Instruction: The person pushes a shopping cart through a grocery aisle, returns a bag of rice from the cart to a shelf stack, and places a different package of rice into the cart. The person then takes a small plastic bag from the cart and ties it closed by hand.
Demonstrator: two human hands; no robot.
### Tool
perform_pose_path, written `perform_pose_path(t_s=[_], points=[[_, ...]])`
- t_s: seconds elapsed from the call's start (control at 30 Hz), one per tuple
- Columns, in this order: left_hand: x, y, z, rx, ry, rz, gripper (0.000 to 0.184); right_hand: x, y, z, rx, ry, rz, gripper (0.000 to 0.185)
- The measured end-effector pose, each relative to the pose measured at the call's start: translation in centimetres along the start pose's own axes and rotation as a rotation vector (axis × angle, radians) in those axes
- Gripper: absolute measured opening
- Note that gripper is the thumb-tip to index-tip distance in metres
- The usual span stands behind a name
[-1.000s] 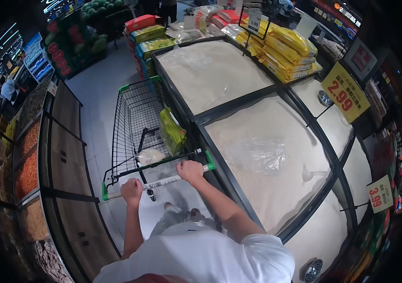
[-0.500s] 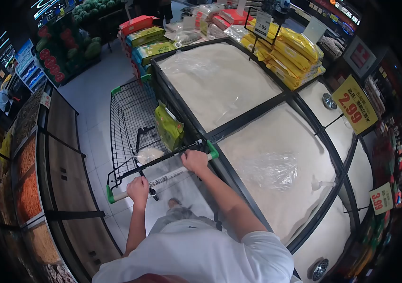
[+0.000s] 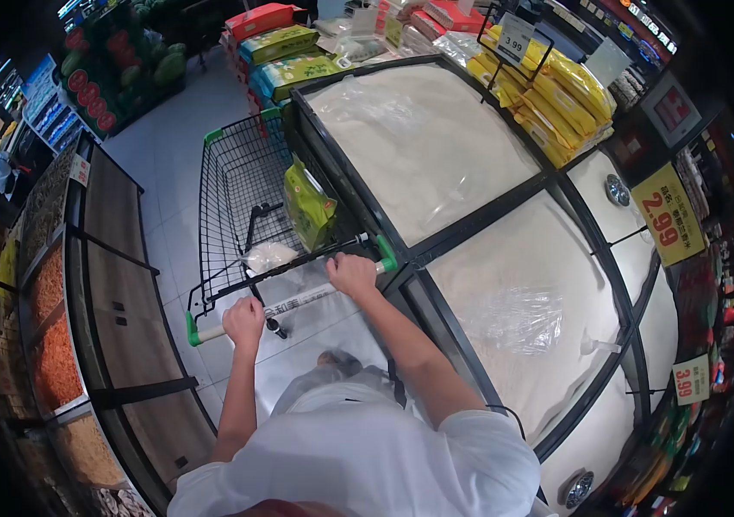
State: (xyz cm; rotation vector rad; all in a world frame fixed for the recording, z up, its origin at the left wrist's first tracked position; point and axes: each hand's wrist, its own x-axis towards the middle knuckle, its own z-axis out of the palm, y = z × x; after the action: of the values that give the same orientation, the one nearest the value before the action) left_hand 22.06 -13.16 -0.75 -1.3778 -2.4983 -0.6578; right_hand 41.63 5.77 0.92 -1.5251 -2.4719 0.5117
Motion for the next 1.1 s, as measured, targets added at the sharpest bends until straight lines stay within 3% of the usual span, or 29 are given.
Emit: perform_pose_path(t_s=[0.5, 1.0, 1.1], points=[[-2.3, 2.5, 0.8, 0.009, 0.083, -0.106, 0.023, 1.1, 1.7, -0.5, 0.022, -0.041, -0.113, 0.034], [4.8, -4.2, 1.3, 0.012, 0.034, -0.134, 0.028, 7.7, -4.2, 3.1, 0.113, 0.061, -0.279, 0.033], [7.9, -6.4, 1.8, -0.01, 0.013, -0.113, 0.029, 10.3, -6.3, 3.8, 0.068, -0.021, -0.236, 0.032]])
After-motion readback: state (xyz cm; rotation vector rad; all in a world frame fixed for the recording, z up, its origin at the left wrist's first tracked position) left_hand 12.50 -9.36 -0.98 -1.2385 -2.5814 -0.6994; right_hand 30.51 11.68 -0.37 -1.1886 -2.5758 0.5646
